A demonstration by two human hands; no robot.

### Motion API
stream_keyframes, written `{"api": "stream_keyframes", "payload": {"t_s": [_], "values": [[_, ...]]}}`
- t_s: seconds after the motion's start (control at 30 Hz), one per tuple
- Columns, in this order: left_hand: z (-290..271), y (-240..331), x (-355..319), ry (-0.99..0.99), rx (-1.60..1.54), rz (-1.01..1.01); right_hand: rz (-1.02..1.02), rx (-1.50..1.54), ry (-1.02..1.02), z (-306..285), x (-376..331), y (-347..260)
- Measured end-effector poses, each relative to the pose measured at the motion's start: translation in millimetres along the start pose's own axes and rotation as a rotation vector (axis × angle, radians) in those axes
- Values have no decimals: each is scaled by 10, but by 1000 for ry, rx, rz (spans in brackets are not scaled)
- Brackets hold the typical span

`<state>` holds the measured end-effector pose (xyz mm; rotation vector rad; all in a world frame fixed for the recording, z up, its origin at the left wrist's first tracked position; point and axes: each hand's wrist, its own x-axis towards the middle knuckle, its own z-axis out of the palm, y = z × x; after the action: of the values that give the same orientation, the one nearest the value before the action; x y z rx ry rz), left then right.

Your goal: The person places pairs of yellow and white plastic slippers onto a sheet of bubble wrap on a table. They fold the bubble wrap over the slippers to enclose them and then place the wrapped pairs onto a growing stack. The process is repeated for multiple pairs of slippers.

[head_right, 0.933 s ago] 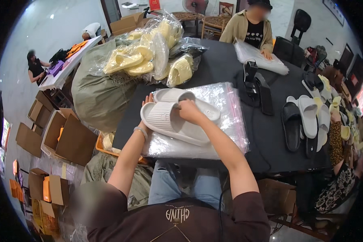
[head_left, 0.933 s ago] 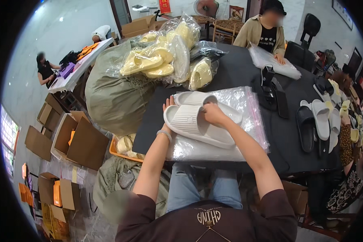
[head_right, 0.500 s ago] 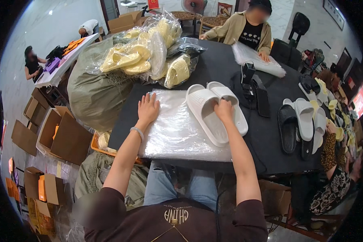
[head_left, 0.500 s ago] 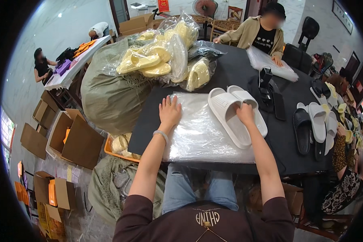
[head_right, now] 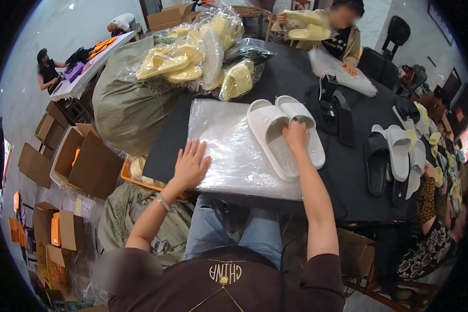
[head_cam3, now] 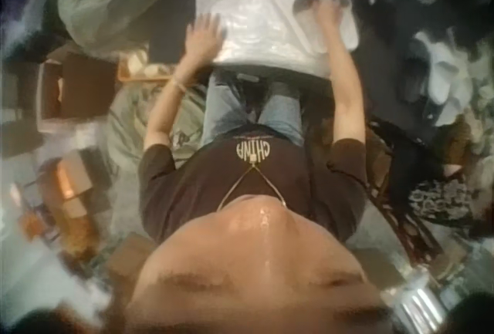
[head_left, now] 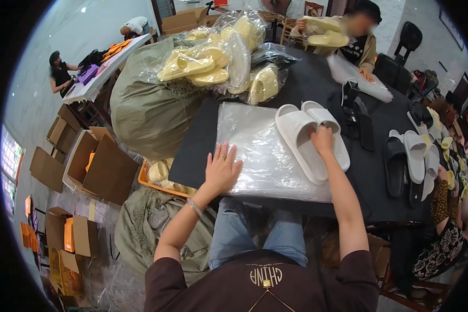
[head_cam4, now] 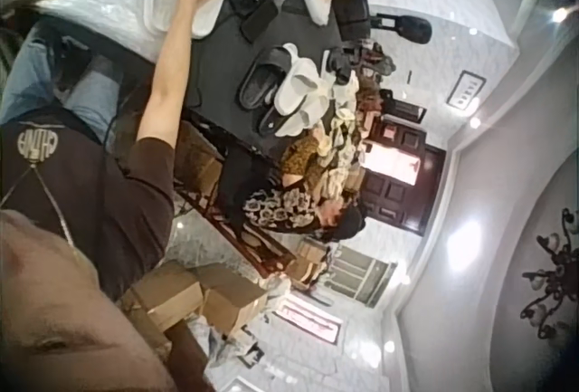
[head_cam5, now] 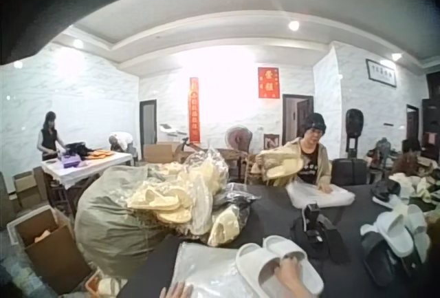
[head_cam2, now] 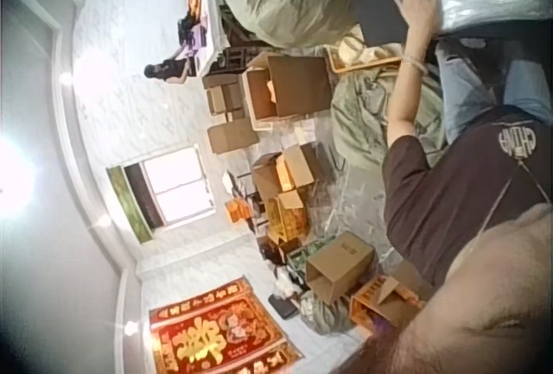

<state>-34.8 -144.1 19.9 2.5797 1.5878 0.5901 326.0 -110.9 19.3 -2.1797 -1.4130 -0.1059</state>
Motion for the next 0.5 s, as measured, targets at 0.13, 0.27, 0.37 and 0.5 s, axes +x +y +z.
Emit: {"api": "stream_keyframes", "payload": {"t_s": [0.13, 0.27, 0.37, 0.5], "values": [[51, -24, -32, 39, -53, 17, 31, 14, -6, -104, 73, -24], [78, -52, -64, 41, -1, -6, -199, 60, 61, -496, -3, -424], [92, -21, -36, 52, -9, 12, -299, 88, -67, -630, -243, -777], [-7, -78, -3, -160, 44, 193, -537, 246, -155, -380, -822, -1254]]}}
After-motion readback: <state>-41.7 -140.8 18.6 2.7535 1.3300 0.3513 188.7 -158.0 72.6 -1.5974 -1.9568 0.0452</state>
